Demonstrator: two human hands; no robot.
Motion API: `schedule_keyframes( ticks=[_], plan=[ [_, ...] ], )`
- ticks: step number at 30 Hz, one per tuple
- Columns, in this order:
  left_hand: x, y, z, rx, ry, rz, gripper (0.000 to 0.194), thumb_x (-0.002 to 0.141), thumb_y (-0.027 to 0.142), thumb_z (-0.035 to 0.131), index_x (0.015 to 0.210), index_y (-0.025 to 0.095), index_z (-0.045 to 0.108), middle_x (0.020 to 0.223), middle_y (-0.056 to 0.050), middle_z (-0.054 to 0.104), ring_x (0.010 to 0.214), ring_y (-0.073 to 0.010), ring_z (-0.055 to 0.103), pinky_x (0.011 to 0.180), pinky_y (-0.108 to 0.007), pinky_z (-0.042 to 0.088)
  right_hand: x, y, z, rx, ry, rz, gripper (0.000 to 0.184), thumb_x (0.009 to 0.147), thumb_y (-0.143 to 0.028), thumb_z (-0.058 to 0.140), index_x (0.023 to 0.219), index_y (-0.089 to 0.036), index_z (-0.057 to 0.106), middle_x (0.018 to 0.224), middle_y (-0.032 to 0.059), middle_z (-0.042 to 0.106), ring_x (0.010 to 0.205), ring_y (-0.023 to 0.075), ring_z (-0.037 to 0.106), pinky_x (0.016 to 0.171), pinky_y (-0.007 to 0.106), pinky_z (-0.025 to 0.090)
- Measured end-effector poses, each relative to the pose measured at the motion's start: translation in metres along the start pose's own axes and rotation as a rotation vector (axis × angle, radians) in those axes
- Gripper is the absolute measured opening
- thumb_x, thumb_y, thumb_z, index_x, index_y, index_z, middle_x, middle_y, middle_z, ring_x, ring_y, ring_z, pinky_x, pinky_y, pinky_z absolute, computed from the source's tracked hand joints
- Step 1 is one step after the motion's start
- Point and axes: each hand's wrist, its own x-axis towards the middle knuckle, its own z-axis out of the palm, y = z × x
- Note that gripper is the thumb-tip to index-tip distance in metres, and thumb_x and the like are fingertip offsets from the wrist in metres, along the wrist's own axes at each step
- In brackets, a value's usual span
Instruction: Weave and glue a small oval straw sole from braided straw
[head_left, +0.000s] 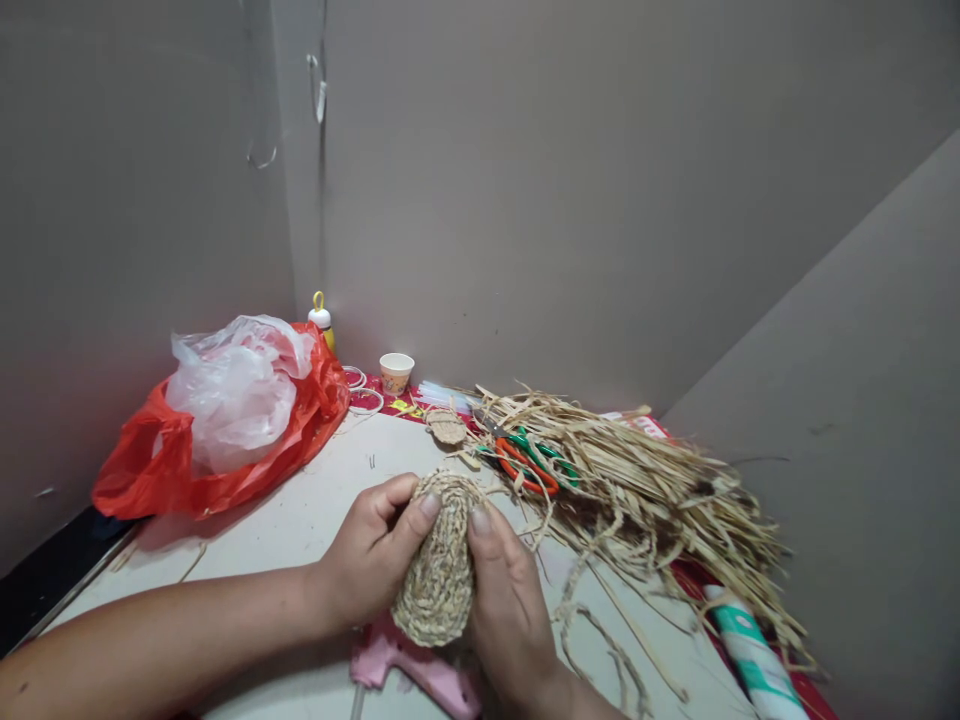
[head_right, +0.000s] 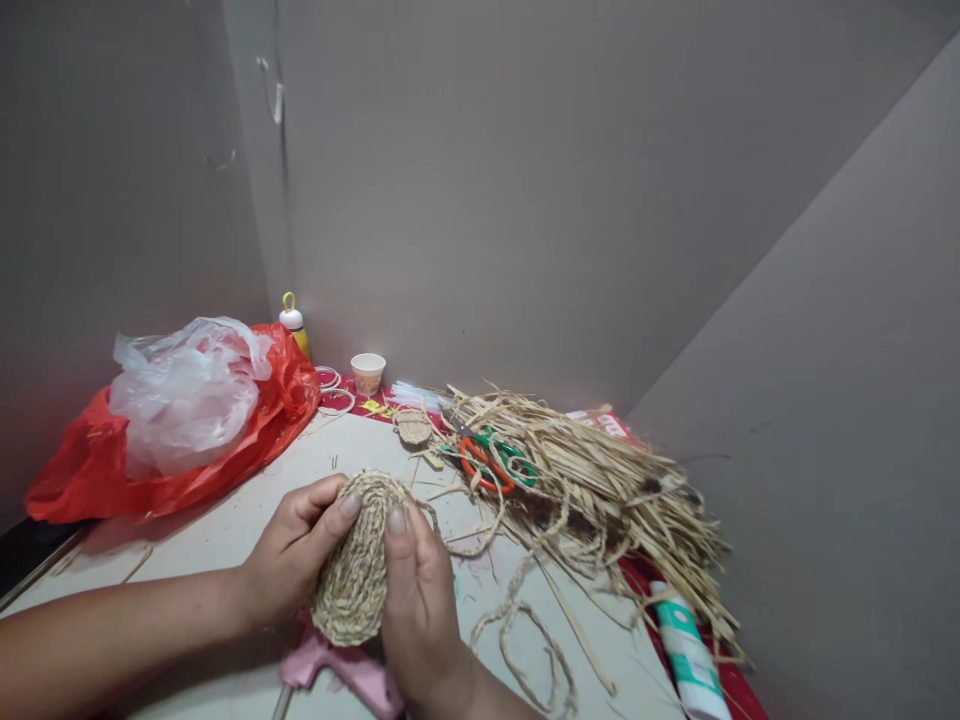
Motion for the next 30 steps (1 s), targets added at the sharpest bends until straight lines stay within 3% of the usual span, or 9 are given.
schedule_keyframes(
  ticks=[6,11,15,21,25,30],
  plan=[
    [-0.009,-0.003,0.003,0.074,0.031,0.052,0.036,0.091,0.044,0.050,0.067,0.018,0.045,0.063,0.004,0.036,0.060,-0.0116,0.033,0.057,-0.025,0.033,-0.009,0.005,0.001,-0.069,-0.014,-0.062,0.035,0.098,-0.044,0.041,0.111,-0.024,0.066,0.102,0.0071,0.070,0.093,0.0239,0.063,0.084,0.035,0.048],
    [-0.005,-0.002,0.001,-0.085,0.041,-0.005,0.033,0.088,0.044,0.055,0.070,0.017,0.050,0.065,0.003,0.040,0.060,-0.0111,0.035,0.057,-0.023,0.034,-0.003,-0.008,-0.001,-0.035,-0.083,-0.089,0.037,0.098,-0.046,0.039,0.116,-0.024,0.064,0.107,0.0061,0.069,0.102,0.0243,0.060,0.090,0.035,0.046],
    [0.001,0.001,-0.002,-0.179,0.088,0.001,0.032,0.087,0.044,0.057,0.072,0.016,0.053,0.066,0.002,0.044,0.061,-0.0109,0.037,0.057,-0.023,0.035,0.003,-0.010,-0.003,-0.018,-0.019,-0.092,0.039,0.099,-0.048,0.036,0.106,-0.026,0.067,0.097,0.0028,0.071,0.094,0.0216,0.062,0.080,0.029,0.047],
    [-0.001,0.000,0.001,-0.109,0.134,0.033,0.035,0.089,0.043,0.055,0.066,0.017,0.048,0.064,0.004,0.039,0.060,-0.0106,0.032,0.055,-0.022,0.033,-0.002,0.000,-0.004,-0.175,-0.105,-0.207,0.036,0.101,-0.038,0.033,0.097,-0.023,0.065,0.092,0.0053,0.068,0.085,0.0212,0.060,0.075,0.030,0.045],
    [-0.005,-0.003,0.003,-0.050,0.154,0.043,0.035,0.089,0.043,0.054,0.066,0.018,0.046,0.063,0.004,0.038,0.058,-0.0107,0.032,0.054,-0.022,0.032,-0.006,0.007,-0.002,-0.236,-0.083,-0.261,0.034,0.101,-0.033,0.032,0.083,-0.022,0.059,0.078,0.0026,0.062,0.071,0.0189,0.057,0.069,0.030,0.044],
    [-0.006,-0.004,0.003,-0.004,0.159,0.073,0.036,0.089,0.043,0.053,0.064,0.019,0.045,0.061,0.004,0.036,0.057,-0.0107,0.031,0.053,-0.023,0.032,-0.009,0.012,0.001,-0.288,-0.047,-0.283,0.034,0.102,-0.032,0.031,0.082,-0.022,0.057,0.074,0.0018,0.060,0.068,0.0180,0.056,0.066,0.029,0.043]
  ],
)
